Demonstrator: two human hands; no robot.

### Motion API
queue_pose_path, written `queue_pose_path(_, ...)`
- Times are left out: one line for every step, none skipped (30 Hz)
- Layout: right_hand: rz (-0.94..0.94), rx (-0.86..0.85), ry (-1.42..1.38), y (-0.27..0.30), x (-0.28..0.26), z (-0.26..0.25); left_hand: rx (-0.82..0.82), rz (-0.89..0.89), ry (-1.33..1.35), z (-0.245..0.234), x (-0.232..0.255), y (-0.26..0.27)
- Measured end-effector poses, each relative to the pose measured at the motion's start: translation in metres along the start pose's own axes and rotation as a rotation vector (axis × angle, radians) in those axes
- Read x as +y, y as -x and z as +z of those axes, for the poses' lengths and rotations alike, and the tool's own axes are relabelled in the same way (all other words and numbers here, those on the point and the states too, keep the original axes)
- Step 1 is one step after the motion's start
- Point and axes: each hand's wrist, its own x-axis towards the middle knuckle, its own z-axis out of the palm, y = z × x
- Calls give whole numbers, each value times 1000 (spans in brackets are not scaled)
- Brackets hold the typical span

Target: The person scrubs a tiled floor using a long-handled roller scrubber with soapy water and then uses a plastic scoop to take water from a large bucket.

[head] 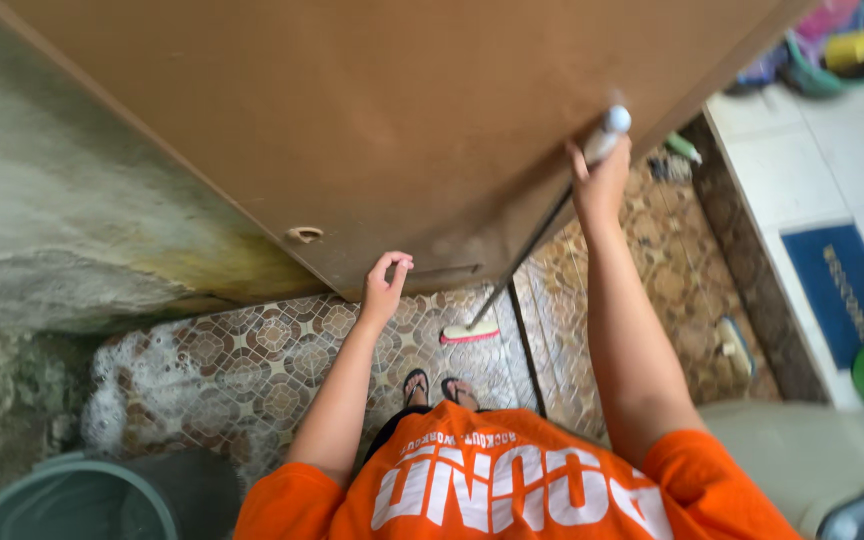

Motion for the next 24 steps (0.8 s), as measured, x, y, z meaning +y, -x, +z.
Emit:
queue_pose_path(-44, 14, -19, 4, 5, 0, 20, -17, 11, 0, -2, 1)
queue_pose_path(-24, -9, -31, 8, 10, 1, 32, -30, 8, -3, -5, 5)
queue_pose_path(-4, -33, -42, 12, 14, 1, 44, -44, 5, -3, -8, 7)
queue_pose_path(22, -61, -25, 14, 17, 0, 61, -59, 1, -4, -11, 11)
queue_pose_path(46, -90, -8, 16, 18, -3, 79, -63, 11, -5, -14, 14)
queue_pose_path(-28, -53, 17, 15, 18, -9, 104, -65, 20, -6, -16, 16)
queue_pose_path(-103, -13, 37, 18, 13, -12, 129, -67, 29, -7, -18, 19)
queue_pose_path(-73, 26, -17, 23, 6, -16, 166, -68, 33, -8, -19, 23)
queue_pose_path(-41, 63, -72, 24, -1, -27, 204, -69, 37, -9, -19, 27)
queue_pose_path(-5, 106, -219, 25, -11, -33, 248, -70, 39, -12, -18, 32)
queue_pose_path(39, 143, -365, 28, -21, -36, 293, -72, 43, -17, -17, 37)
queue_pose_path(-89, 161, -445, 31, -28, -35, 346, -78, 47, -21, -15, 45)
queue_pose_path(-214, 179, -534, 29, -33, -31, 398, -82, 51, -26, -12, 53)
queue_pose_path(-264, 167, -553, 27, -38, -22, 462, -86, 14, -32, -8, 63)
queue_pose_path(-314, 156, -575, 25, -44, -10, 525, -92, -24, -39, -4, 73)
queue_pose_path(-361, 143, -600, 27, -51, 9, 590, -103, -65, -48, 0, 85)
queue_pose_path(-343, 54, -657, 30, -61, 30, 653, -177, -50, -57, 4, 98)
queue_pose_path(-321, -33, -703, 40, -73, 49, 708, -251, -30, -67, 6, 115)
queue_pose_path(-301, -122, -746, 52, -88, 68, 763, -324, -6, -78, 8, 136)
queue_pose_path(-307, -207, -805, 64, -105, 83, 844, -253, -55, -87, 12, 157)
queue_pose_path(-314, -292, -862, 79, -125, 99, 923, -184, -109, -97, 16, 182)
queue_pose_path(-324, -378, -915, 94, -146, 116, 998, -115, -164, -107, 15, 204)
queue_pose_path(-263, -500, -950, 111, -170, 133, 1082, -127, -203, -118, 15, 229)
queue_pose_path(-203, -622, -978, 131, -194, 146, 1161, -137, -243, -131, 16, 257)
